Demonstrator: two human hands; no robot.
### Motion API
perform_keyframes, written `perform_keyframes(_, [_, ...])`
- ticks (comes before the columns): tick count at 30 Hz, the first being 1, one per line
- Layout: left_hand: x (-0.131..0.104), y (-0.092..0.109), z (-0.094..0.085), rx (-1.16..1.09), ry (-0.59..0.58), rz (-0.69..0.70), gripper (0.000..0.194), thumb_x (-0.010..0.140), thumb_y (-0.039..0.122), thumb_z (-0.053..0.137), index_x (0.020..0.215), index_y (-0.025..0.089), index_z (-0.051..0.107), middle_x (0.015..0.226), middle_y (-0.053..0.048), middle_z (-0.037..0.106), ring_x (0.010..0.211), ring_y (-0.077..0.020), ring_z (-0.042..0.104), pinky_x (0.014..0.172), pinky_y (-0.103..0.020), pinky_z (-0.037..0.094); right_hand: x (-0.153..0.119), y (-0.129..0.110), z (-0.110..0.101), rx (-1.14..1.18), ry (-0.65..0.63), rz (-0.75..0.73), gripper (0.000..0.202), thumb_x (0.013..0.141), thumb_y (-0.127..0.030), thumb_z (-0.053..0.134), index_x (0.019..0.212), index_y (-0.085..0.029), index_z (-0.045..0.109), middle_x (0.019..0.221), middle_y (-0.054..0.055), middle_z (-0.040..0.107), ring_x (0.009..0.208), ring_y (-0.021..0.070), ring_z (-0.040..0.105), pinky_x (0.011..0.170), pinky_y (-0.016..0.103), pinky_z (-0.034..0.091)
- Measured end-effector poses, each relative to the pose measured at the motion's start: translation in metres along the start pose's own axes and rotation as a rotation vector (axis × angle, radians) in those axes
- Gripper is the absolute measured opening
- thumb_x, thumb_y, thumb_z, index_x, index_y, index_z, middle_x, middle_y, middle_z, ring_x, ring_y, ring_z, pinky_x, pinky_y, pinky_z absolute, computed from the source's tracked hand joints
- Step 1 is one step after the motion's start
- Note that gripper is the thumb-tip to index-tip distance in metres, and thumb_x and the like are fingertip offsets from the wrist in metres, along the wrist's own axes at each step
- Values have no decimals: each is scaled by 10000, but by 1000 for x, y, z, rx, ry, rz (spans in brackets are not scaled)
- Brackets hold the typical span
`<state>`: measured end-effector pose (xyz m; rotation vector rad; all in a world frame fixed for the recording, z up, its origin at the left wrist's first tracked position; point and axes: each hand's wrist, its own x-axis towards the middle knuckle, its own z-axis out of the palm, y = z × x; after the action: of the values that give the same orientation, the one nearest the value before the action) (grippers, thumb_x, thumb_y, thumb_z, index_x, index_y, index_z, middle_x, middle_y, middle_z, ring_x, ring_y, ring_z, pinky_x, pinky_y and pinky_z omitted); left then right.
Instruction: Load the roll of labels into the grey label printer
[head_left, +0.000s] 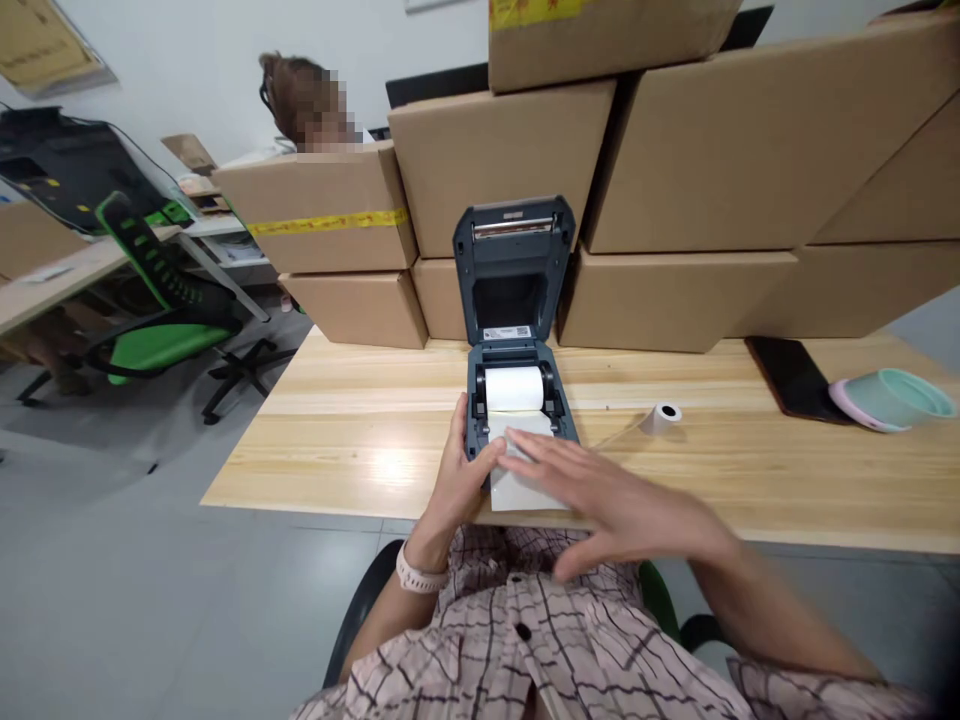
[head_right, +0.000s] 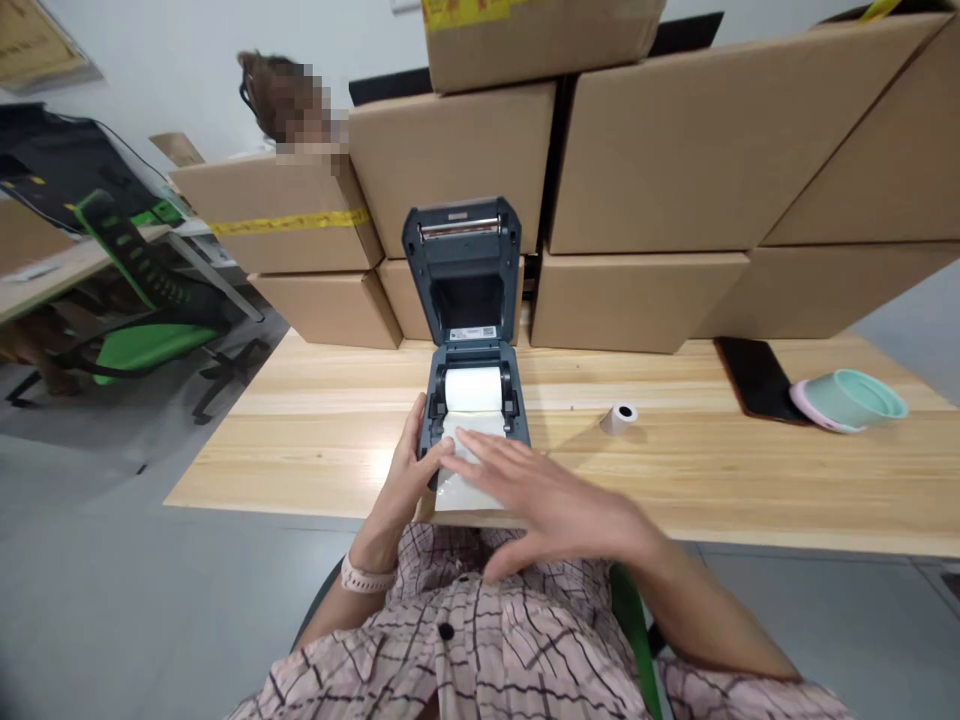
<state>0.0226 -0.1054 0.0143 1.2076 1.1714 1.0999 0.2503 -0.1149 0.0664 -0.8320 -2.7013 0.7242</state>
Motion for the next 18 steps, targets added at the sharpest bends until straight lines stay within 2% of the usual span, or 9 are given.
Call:
perform_keyframes(1, [-7,-1,1,1,-23,-2,1022,876,459,731,1655,276,94,1741,-79,168,1599,-345,184,1301,-469,239,1,7,-19,66,49,-10,988,809,-752,653,1630,-396,234,1718,56,241,1559,325,309,1223,576,376])
perform_keyframes(2, [-11,-2,1,3,-43,-2,1078,858,461,753,1658,276,54,1736,-91,186,1593,-353,203,1295,-474,258,5,17,-39,124,195,5,890,849,-743,617,1609,-412,294,1695,37,314,1536,308,363,1222,565,383])
perform_keyframes(5, [-15,-6,2,17,-44,12,1155,817,457,795,1659,260,29,1714,-108,253,1590,-349,219,1296,-467,260,45,62,-94,228,877,89,705,945,-703,516,1555,-365,410,1619,37,448,1504,285,413,1245,561,335])
perform_keyframes(6, [-15,-7,2,18,-33,22,1163,806,460,803,1659,250,41,1709,-112,264,1592,-346,210,1300,-465,250,66,79,-108,262,970,119,693,964,-719,453,1549,-349,412,1611,42,456,1503,273,414,1246,552,327])
perform_keyframes(7, [-14,-9,3,15,-22,32,1171,793,464,812,1658,242,54,1707,-116,268,1594,-344,204,1304,-466,238,87,94,-120,303,994,133,710,975,-748,368,1538,-318,420,1596,57,473,1488,265,435,1241,539,333])
perform_keyframes(9, [-12,-12,4,8,3,47,1188,769,466,829,1656,233,74,1709,-119,262,1596,-343,198,1311,-470,214,126,116,-135,376,927,145,808,988,-772,153,1537,-232,398,1583,97,479,1476,262,451,1217,532,361])
perform_keyframes(12, [-14,-15,5,19,30,37,1192,763,470,834,1655,227,81,1720,-119,229,1599,-341,188,1312,-461,202,150,123,-139,395,849,110,916,952,-792,-18,1529,-202,378,1546,102,511,1432,256,497,1185,508,407])
perform_keyframes(15, [-17,-17,2,39,31,28,1170,798,520,796,1659,253,50,1741,-112,156,1608,-345,147,1309,-454,198,128,100,-120,327,897,93,906,941,-806,-22,1517,-237,384,1513,69,533,1415,244,508,1197,472,395])
perform_keyframes(18, [-15,-12,-6,20,106,91,951,923,606,604,1655,336,59,1758,-53,78,1619,-321,94,1309,-461,174,85,64,-80,240,873,138,898,942,-757,-106,1512,-277,394,1517,55,519,1440,238,478,1194,438,397])
